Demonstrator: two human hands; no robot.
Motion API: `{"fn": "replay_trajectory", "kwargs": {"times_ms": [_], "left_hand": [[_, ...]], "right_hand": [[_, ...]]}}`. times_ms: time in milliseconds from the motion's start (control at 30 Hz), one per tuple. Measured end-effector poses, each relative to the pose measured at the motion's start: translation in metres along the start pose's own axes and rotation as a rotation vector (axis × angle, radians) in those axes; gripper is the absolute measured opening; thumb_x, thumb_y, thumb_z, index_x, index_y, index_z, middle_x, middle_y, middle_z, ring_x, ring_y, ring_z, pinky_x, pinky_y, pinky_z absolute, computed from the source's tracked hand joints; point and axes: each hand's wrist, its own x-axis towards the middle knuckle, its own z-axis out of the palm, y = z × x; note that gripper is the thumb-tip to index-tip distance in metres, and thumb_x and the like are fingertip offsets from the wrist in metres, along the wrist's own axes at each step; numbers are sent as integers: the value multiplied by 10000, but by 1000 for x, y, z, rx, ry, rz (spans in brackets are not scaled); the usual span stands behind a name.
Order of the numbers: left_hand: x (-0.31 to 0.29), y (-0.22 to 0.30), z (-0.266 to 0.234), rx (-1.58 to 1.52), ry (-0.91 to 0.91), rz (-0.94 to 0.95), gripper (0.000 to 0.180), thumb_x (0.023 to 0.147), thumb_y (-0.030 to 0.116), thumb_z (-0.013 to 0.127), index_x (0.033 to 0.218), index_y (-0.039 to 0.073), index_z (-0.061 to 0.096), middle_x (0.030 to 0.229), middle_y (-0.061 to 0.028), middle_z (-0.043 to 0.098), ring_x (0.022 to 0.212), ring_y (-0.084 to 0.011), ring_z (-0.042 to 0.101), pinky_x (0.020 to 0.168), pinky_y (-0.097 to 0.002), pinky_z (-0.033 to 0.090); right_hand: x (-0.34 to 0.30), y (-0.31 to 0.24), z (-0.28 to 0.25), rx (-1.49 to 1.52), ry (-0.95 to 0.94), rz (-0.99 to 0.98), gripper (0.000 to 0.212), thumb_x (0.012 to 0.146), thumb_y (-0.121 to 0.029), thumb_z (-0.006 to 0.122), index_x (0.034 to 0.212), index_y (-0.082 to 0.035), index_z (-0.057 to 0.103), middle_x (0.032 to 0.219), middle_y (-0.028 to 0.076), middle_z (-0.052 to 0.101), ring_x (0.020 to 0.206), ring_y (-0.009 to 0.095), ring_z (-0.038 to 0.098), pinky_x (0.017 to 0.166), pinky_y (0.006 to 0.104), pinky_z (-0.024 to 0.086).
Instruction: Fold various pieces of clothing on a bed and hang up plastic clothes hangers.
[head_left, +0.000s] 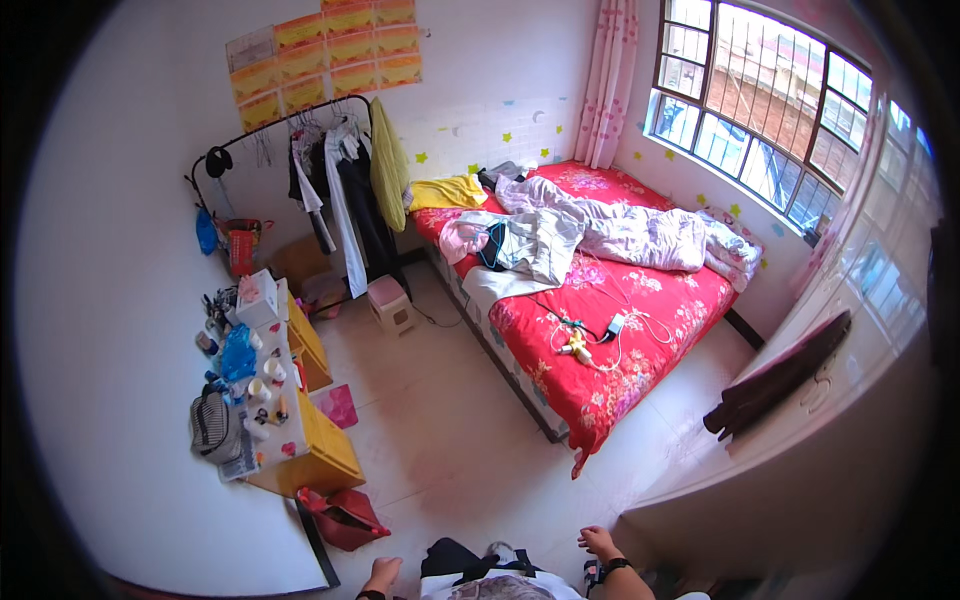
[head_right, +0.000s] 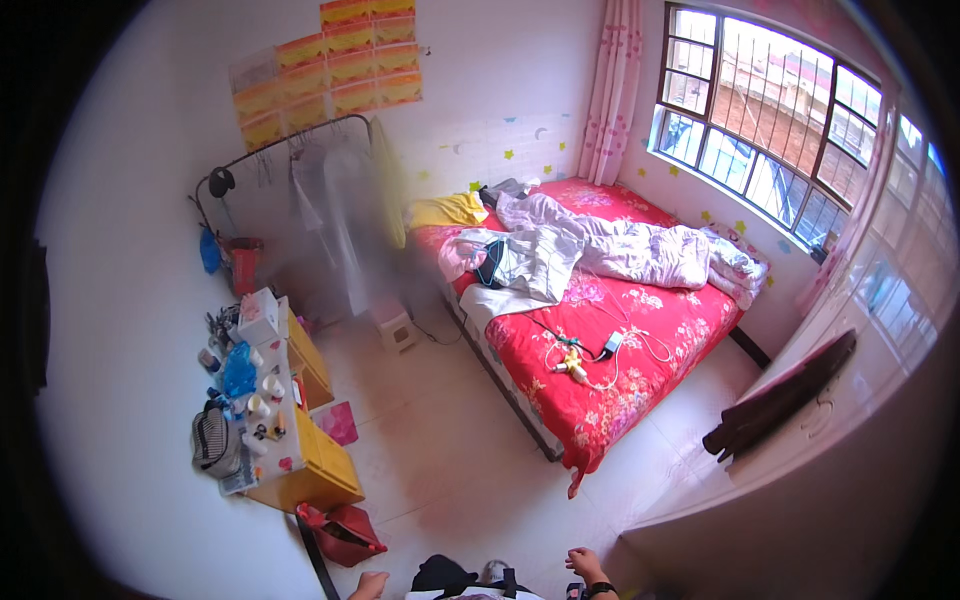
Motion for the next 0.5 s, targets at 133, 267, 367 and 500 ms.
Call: {"fn": "replay_trajectory", "kwargs": {"times_ms": [133, 267, 367, 500], "left_hand": [[43, 137, 40, 42, -153, 49, 305, 752, 341, 623, 729, 43, 687, 555, -97, 586, 485, -201, 564, 482, -352, 443], [157, 262, 6, -30, -212, 158, 283, 765, 339, 630, 751, 59, 668, 561, -61, 568, 457, -164, 525, 436, -319, 417], [216, 329, -1, -223, -389, 87, 228, 800, 298, 616, 763, 73, 632, 559, -29, 543, 433, -139, 495, 401, -302, 394], [278, 461, -6, 15, -406, 141, 198, 855, 219, 576, 724, 72, 594, 556, -42, 545, 434, -134, 511, 379, -283, 388]], "right_hand": [[36, -65, -39, 31, 62, -61, 314, 884, -258, 524, 1133, -74, 580, 941, 65, 665, 781, 171, 640, 623, 319, 460], [99, -159, 8, 136, 78, -20, 273, 874, -236, 540, 1077, -63, 599, 899, 69, 671, 713, 172, 651, 544, 311, 460], [110, -186, 6, 125, 118, 118, 266, 908, -242, 516, 1109, -79, 572, 954, 63, 657, 816, 198, 644, 684, 340, 465], [126, -237, -4, 229, 198, 57, 252, 879, -265, 551, 1037, -76, 609, 818, 44, 671, 656, 159, 650, 530, 291, 458]]}}
